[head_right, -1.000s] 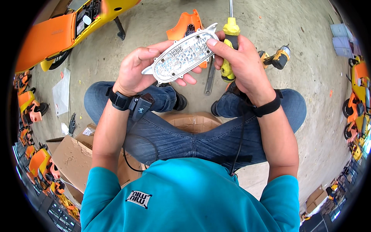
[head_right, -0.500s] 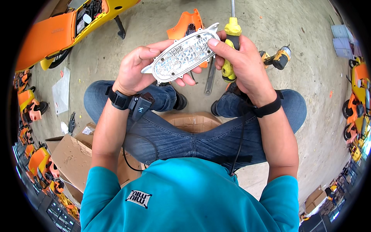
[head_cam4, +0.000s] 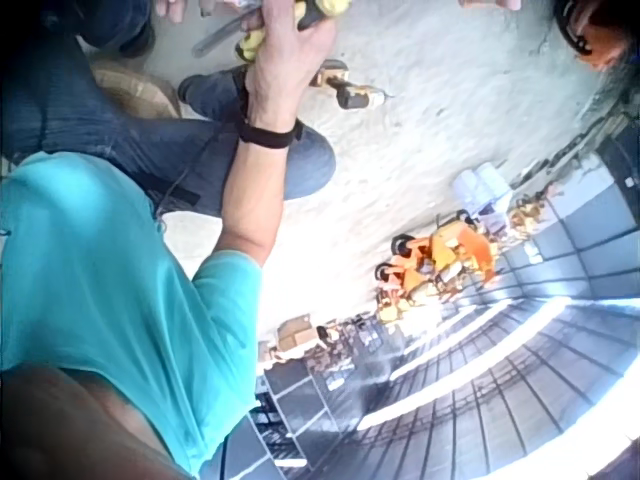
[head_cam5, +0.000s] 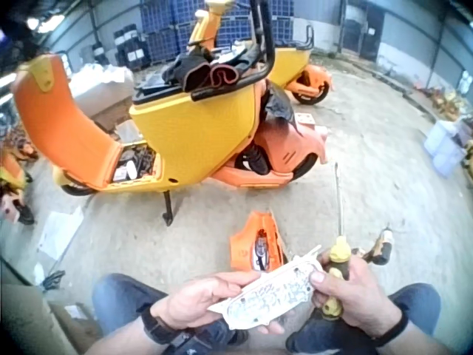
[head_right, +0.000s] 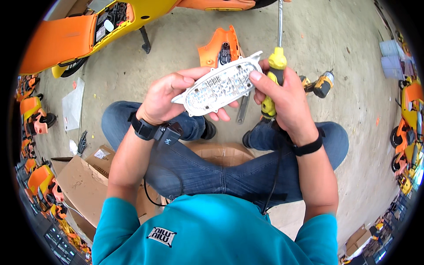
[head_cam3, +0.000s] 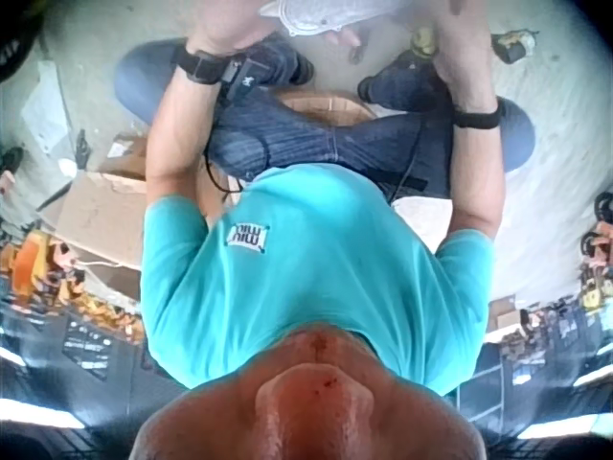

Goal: The person disassembles a light fixture by removing screws with a screwdriver, then separates the circuit board from the housing by hand.

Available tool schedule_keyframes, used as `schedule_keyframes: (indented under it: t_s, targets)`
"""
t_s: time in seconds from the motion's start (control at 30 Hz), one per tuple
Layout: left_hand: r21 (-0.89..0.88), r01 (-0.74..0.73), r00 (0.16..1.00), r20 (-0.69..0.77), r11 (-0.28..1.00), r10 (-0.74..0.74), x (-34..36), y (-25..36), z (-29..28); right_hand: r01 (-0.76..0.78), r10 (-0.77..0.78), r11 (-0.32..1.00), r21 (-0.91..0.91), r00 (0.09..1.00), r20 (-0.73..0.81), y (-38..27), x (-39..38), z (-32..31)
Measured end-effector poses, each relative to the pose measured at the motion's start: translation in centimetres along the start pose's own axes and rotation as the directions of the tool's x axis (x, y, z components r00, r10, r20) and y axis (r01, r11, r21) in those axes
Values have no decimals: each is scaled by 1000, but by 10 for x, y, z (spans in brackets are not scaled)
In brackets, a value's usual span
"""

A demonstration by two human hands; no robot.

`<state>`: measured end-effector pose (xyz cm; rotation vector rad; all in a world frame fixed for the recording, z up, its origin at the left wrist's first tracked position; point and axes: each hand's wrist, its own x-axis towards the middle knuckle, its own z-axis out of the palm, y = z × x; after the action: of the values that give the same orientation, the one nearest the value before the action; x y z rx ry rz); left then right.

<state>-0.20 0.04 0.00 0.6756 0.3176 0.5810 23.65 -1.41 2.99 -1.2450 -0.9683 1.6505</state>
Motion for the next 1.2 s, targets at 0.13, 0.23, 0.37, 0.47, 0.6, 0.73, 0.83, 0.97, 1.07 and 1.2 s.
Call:
schedule_keyframes:
  t_s: [0.13, 0.23, 0.37, 0.47, 0.6, 0.73, 0.83, 0.97, 1.07, 1.2]
  targets:
    - [-40, 1, 1000, 11, 999, -1, -3, 1, 3, -17, 17, 1000, 9, 1000, 11, -1, -3, -2]
    - [-11, -1, 1000, 28, 1000, 2, -3, 5, 6, 34, -34, 999, -33, 999, -25, -4, -5, 0]
    - [20, -55, 998, 17, 998, 55, -6, 7, 11, 192, -192, 981, -5, 980, -50, -10, -3, -2]
    - [25, -73, 997, -7, 997, 74, -6, 6, 7, 252, -256, 964, -80, 966, -39, -15, -4, -3]
    - [25, -103, 992, -77, 994, 105, -2, 2, 5, 345, -388, 843, -412, 921, -24, -13, -12, 8]
    - [55, -179, 960, -210, 982, 187, 3, -4, 6, 363, -325, 666, -652, 928, 184, -7, -26, 26]
    - [25, -164, 953, -254, 986, 165, 5, -7, 7, 480, -383, 457, -749, 866, 321, -3, -25, 42]
    - [-12, -176, 939, -304, 984, 164, 9, -11, 9, 545, -393, 355, -760, 825, 407, 15, -21, 43]
    - [-3, -185, 935, -308, 983, 175, 10, -12, 10, 540, -320, 273, -796, 831, 454, 19, -23, 48]
    - [14, -178, 934, -312, 984, 173, 11, -13, 8, 568, -264, 210, -796, 817, 513, 28, -26, 52]
